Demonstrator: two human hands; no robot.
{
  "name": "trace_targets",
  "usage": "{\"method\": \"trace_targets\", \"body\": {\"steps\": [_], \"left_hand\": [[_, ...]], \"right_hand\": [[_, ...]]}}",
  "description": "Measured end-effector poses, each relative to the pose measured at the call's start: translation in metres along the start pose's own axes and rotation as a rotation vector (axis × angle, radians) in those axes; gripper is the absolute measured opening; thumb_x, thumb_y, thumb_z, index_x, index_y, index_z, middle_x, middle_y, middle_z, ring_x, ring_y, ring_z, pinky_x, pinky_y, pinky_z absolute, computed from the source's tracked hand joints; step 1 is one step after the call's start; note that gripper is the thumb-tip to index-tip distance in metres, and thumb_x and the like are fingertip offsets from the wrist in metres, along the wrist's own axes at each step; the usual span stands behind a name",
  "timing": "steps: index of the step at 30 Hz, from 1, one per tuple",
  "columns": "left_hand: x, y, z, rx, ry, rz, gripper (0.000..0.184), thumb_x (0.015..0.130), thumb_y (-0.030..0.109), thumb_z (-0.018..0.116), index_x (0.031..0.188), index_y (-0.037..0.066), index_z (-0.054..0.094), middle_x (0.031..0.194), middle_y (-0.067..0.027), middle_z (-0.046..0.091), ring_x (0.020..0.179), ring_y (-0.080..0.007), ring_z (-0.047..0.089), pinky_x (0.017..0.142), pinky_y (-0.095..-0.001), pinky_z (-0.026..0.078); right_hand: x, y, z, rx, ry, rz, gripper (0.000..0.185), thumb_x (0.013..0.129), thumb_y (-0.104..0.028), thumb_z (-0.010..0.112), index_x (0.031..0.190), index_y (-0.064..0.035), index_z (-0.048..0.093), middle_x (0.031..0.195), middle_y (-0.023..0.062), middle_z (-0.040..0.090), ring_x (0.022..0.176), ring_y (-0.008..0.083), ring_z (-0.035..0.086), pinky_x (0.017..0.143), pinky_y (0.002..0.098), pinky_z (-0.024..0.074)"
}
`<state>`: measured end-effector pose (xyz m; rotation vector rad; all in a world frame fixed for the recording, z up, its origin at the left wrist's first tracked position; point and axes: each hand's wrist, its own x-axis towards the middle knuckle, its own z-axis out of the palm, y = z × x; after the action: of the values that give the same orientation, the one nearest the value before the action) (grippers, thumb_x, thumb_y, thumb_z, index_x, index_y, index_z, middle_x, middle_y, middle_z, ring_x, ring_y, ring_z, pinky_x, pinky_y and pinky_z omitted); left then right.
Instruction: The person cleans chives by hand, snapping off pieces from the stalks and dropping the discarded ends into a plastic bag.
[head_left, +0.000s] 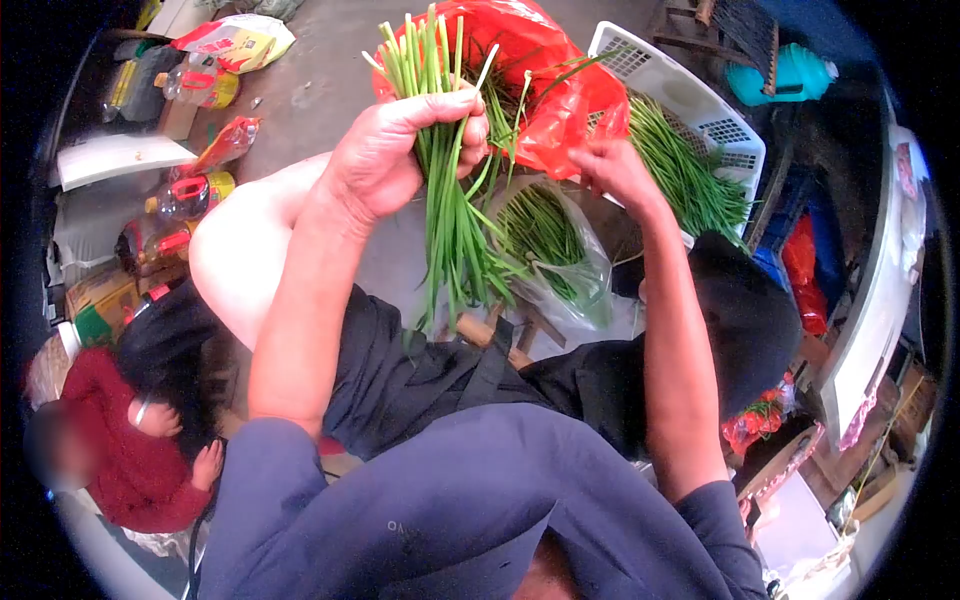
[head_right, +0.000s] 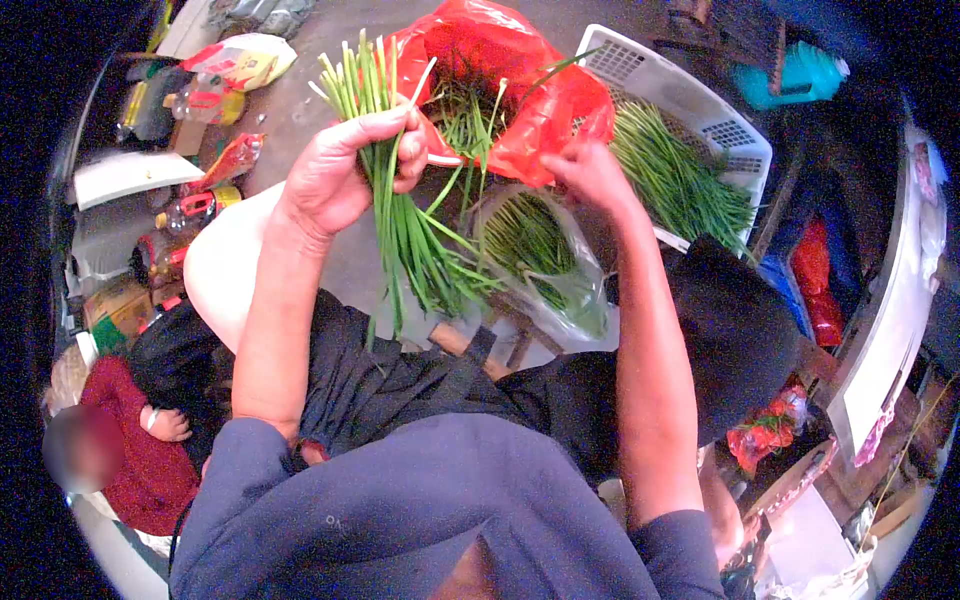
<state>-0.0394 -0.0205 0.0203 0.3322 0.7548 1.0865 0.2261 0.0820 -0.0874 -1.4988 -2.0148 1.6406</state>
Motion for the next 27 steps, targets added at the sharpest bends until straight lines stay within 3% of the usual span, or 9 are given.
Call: {"method": "trace_targets", "body": {"steps": [4, 8, 10, 14, 16, 19, 24, 26, 27], "left_hand": [[-0.003, 0.005, 0.006, 0.035, 0.009, 0.011, 0.011, 0.089, 0.015, 0.057, 0.092, 0.005, 0.057, 0.076, -0.0075, 0.062, 0.063, -0.0170, 0.061, 0.061, -0.0283, 0.051], [0.000, 0.004, 0.005, 0.040, 0.013, 0.030, 0.011, 0.089, 0.015, 0.057, 0.092, 0.004, 0.057, 0.075, -0.0071, 0.061, 0.060, -0.0162, 0.059, 0.058, -0.0277, 0.050], [0.003, 0.003, 0.004, -0.021, 0.016, 0.010, 0.010, 0.089, 0.014, 0.057, 0.092, 0.005, 0.056, 0.071, -0.0055, 0.059, 0.057, -0.0143, 0.056, 0.055, -0.0266, 0.047], [0.006, -0.001, 0.006, -0.053, 0.083, 0.018, 0.008, 0.090, 0.014, 0.057, 0.091, 0.006, 0.056, 0.068, -0.0031, 0.056, 0.053, -0.0116, 0.051, 0.052, -0.0253, 0.043], [0.007, -0.002, 0.005, -0.072, 0.137, 0.010, 0.009, 0.088, 0.014, 0.060, 0.089, 0.006, 0.056, 0.066, -0.0015, 0.054, 0.050, -0.0097, 0.049, 0.051, -0.0244, 0.041], [0.008, -0.003, 0.004, -0.013, 0.196, 0.002, 0.010, 0.086, 0.014, 0.063, 0.086, 0.006, 0.056, 0.064, -0.0006, 0.054, 0.048, -0.0088, 0.047, 0.050, -0.0244, 0.040], [0.008, -0.004, 0.002, 0.001, 0.230, 0.009, 0.012, 0.084, 0.013, 0.065, 0.084, 0.006, 0.056, 0.062, -0.0005, 0.052, 0.047, -0.0088, 0.047, 0.048, -0.0247, 0.039], [0.007, -0.004, 0.003, -0.020, 0.253, -0.002, 0.011, 0.084, 0.012, 0.066, 0.085, 0.006, 0.056, 0.062, -0.0008, 0.053, 0.047, -0.0089, 0.047, 0.047, -0.0247, 0.039], [0.007, -0.004, 0.004, -0.020, 0.248, 0.000, 0.011, 0.084, 0.012, 0.066, 0.085, 0.006, 0.056, 0.062, -0.0008, 0.053, 0.047, -0.0089, 0.047, 0.047, -0.0247, 0.039]], "right_hand": [[-0.003, 0.069, 0.024, -0.205, -0.190, 0.142, 0.025, 0.082, -0.023, 0.062, 0.071, 0.0000, 0.063, 0.057, 0.0034, 0.057, 0.050, 0.0112, 0.054, 0.048, 0.0273, 0.0448], [0.005, 0.140, 0.079, -0.379, -0.113, 0.018, 0.022, 0.077, -0.022, 0.063, 0.077, -0.0010, 0.065, 0.061, 0.0102, 0.062, 0.051, 0.0193, 0.061, 0.056, 0.0338, 0.0504], [0.008, 0.150, 0.099, -0.360, 0.011, 0.081, 0.021, 0.075, -0.024, 0.064, 0.079, -0.0036, 0.066, 0.067, 0.0129, 0.064, 0.060, 0.0252, 0.064, 0.062, 0.0364, 0.0517], [0.026, 0.169, 0.121, -0.462, 0.128, 0.006, 0.022, 0.075, -0.025, 0.065, 0.087, -0.0061, 0.067, 0.077, 0.0133, 0.066, 0.072, 0.0281, 0.066, 0.067, 0.0384, 0.0515], [0.040, 0.178, 0.130, -0.337, 0.121, 0.122, 0.040, 0.073, -0.033, 0.067, 0.107, -0.0133, 0.062, 0.098, 0.0176, 0.065, 0.090, 0.0376, 0.062, 0.076, 0.0476, 0.0505], [0.048, 0.183, 0.145, -0.310, 0.172, 0.060, 0.044, 0.074, -0.033, 0.067, 0.113, -0.0160, 0.059, 0.105, 0.0149, 0.064, 0.094, 0.0370, 0.061, 0.076, 0.0480, 0.0505], [0.054, 0.179, 0.156, -0.308, 0.167, 0.006, 0.042, 0.074, -0.027, 0.066, 0.114, -0.0168, 0.058, 0.106, 0.0141, 0.064, 0.095, 0.0370, 0.061, 0.077, 0.0484, 0.0504], [0.054, 0.176, 0.161, -0.358, 0.325, -0.116, 0.018, 0.070, -0.019, 0.067, 0.083, -0.0062, 0.063, 0.076, 0.0097, 0.066, 0.073, 0.0259, 0.064, 0.065, 0.0382, 0.0497], [0.052, 0.172, 0.157, -0.361, 0.328, -0.117, 0.018, 0.070, -0.019, 0.067, 0.083, -0.0062, 0.063, 0.076, 0.0097, 0.066, 0.073, 0.0259, 0.064, 0.065, 0.0382, 0.0497]]}}
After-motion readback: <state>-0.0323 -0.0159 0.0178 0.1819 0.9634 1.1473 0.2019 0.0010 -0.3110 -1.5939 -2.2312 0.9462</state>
